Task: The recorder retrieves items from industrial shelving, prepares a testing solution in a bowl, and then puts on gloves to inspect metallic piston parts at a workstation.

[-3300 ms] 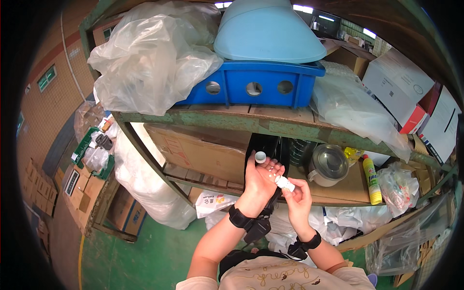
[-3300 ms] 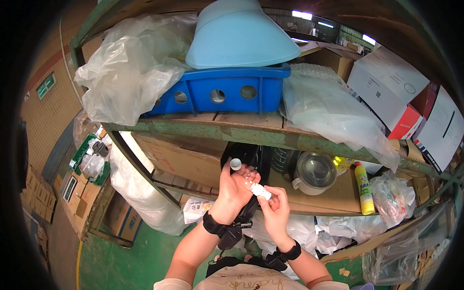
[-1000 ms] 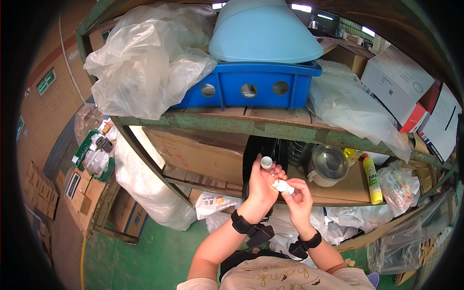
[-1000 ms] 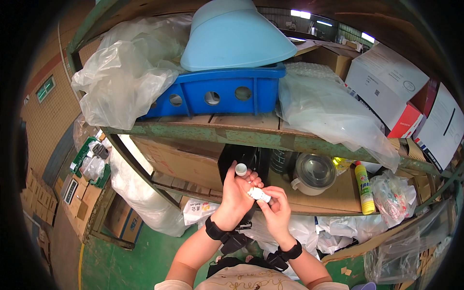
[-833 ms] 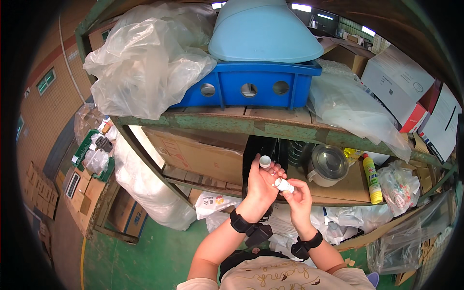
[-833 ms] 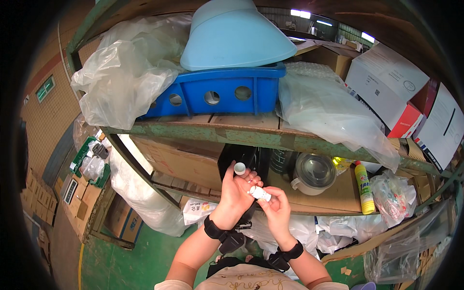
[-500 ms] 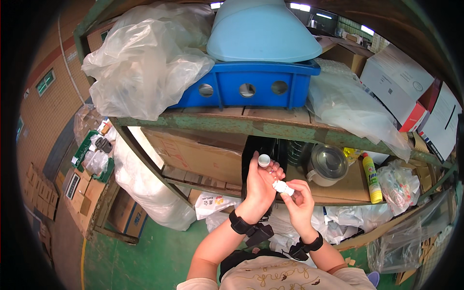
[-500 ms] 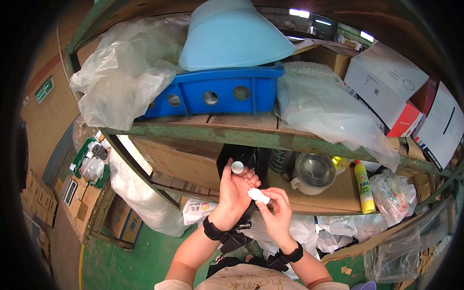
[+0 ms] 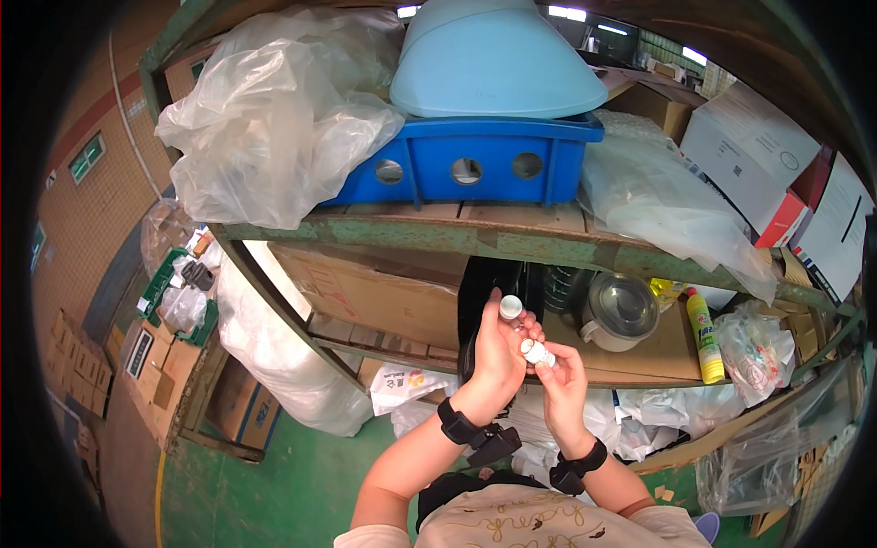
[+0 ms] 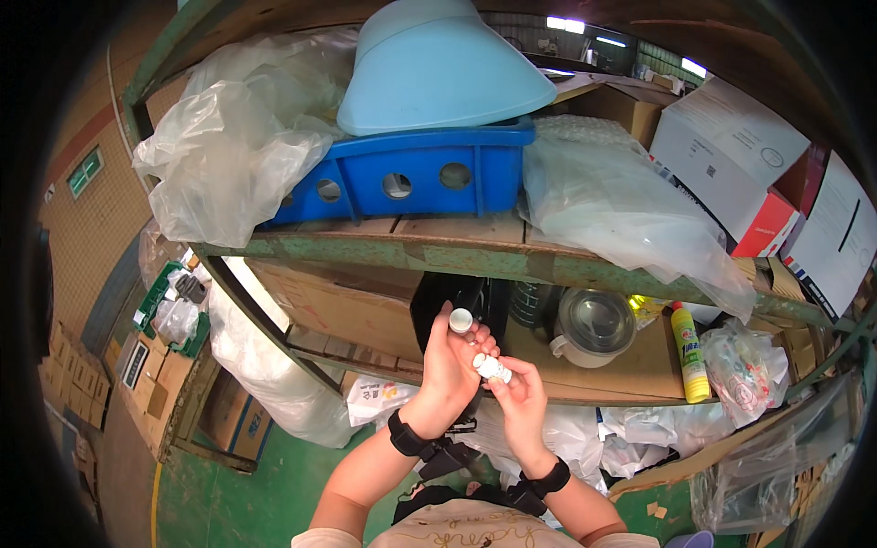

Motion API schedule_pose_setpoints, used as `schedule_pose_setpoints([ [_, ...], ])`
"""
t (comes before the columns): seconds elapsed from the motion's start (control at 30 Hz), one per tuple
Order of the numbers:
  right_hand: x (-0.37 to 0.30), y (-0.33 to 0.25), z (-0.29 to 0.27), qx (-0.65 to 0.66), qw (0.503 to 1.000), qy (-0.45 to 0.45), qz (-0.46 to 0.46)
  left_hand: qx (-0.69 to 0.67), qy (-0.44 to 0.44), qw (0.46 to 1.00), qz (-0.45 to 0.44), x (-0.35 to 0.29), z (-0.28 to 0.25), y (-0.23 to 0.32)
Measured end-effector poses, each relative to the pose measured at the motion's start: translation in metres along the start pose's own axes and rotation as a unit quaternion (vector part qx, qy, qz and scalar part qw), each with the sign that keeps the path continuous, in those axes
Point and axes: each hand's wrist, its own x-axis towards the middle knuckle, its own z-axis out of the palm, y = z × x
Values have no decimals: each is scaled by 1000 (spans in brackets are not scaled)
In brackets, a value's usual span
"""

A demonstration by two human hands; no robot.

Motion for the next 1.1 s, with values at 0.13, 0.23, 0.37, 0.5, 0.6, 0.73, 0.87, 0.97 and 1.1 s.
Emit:
schedule_pose_setpoints([
  [0.13,1,2,-5,65,998,-9,23,-23,2,1000,-20,3,-4,3],
  [0.23,0,-2,-12,184,979,-38,86,-61,2,998,-33,7,-8,5],
  [0.37,1,-10,-18,256,956,-50,137,-55,-2,998,-36,7,-12,11],
  [0.5,9,-21,-19,218,969,-59,103,-32,7,998,-55,9,-10,13],
  [0.6,16,-29,-15,131,988,-47,69,3,-64,994,-83,9,-17,18],
  [0.73,23,-31,-1,55,998,-18,23,77,-50,992,-90,0,-8,17],
  [0.87,30,-29,5,12,999,-8,-36,133,-32,987,-85,-6,1,15],
  [0.97,31,-31,8,-3,999,1,-51,171,-24,984,-51,-8,4,13],
  [1.1,32,-37,17,-119,981,31,-152,244,-24,969,7,-7,6,15],
])
